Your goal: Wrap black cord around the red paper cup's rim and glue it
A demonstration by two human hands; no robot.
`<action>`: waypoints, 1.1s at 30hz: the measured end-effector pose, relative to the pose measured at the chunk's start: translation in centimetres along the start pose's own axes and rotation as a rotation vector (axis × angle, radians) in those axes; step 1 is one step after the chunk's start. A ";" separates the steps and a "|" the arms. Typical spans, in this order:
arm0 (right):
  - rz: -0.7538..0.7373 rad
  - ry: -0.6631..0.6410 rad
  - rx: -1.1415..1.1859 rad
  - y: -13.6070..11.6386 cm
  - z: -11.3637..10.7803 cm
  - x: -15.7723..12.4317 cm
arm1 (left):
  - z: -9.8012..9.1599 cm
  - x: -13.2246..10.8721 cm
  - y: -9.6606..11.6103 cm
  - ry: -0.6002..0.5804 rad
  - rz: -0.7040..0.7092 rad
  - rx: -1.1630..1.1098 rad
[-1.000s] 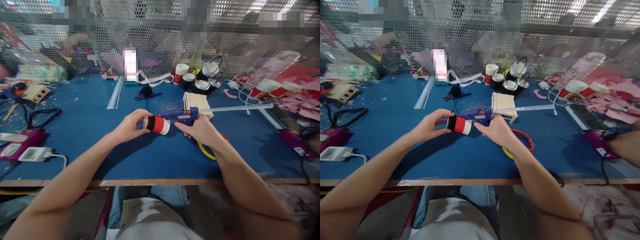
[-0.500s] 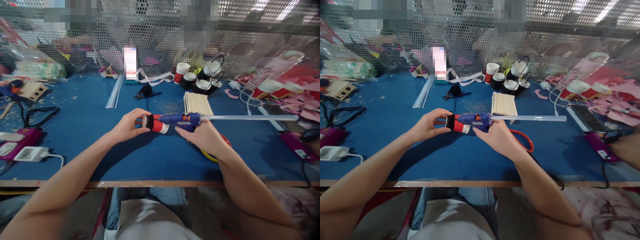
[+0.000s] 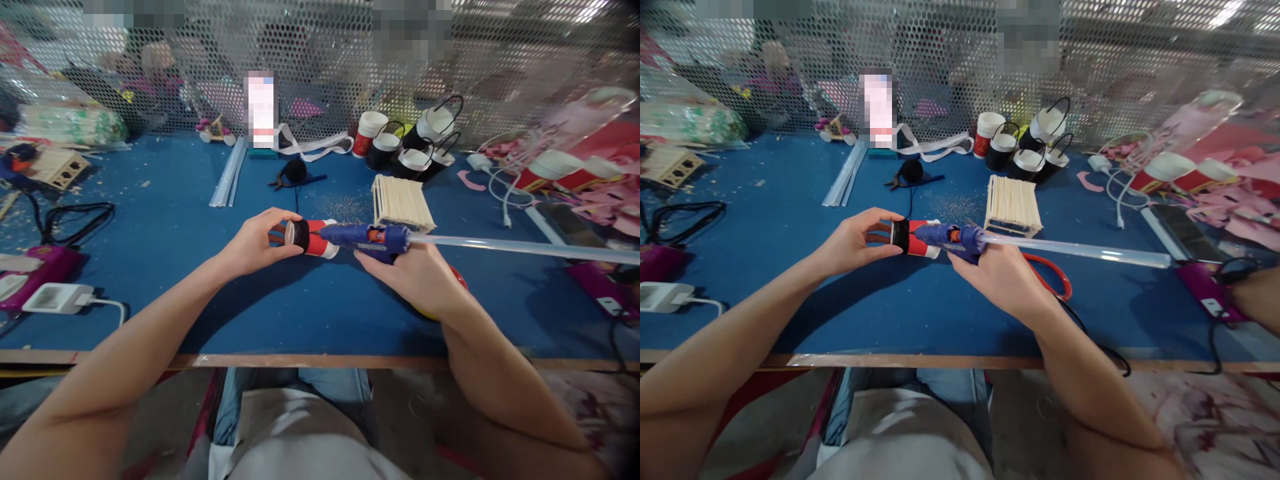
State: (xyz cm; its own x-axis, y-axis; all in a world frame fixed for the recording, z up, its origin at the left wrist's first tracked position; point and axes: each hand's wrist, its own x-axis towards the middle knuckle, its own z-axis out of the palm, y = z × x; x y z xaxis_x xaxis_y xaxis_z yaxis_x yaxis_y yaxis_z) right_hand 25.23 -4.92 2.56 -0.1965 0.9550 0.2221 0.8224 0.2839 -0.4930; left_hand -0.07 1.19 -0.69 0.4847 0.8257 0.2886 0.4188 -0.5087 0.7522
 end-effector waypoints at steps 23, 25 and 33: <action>0.009 0.035 0.017 -0.1 -0.2 0.0 | 0.0 -0.1 -0.5 -0.020 0.088 -0.018; 0.024 0.026 0.023 0.0 -0.1 0.1 | 0.0 -0.1 -0.5 -0.027 0.110 -0.018; 0.010 -0.004 0.077 0.2 -0.2 0.1 | 0.0 -0.3 -0.1 -0.042 0.165 0.051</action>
State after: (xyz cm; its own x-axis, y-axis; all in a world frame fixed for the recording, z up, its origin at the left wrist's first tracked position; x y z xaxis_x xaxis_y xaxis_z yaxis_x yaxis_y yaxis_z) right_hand 25.46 -4.82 2.65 -0.1908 0.9580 0.2139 0.7806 0.2802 -0.5586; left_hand -0.29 0.97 -0.87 0.5814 0.7197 0.3795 0.3692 -0.6491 0.6651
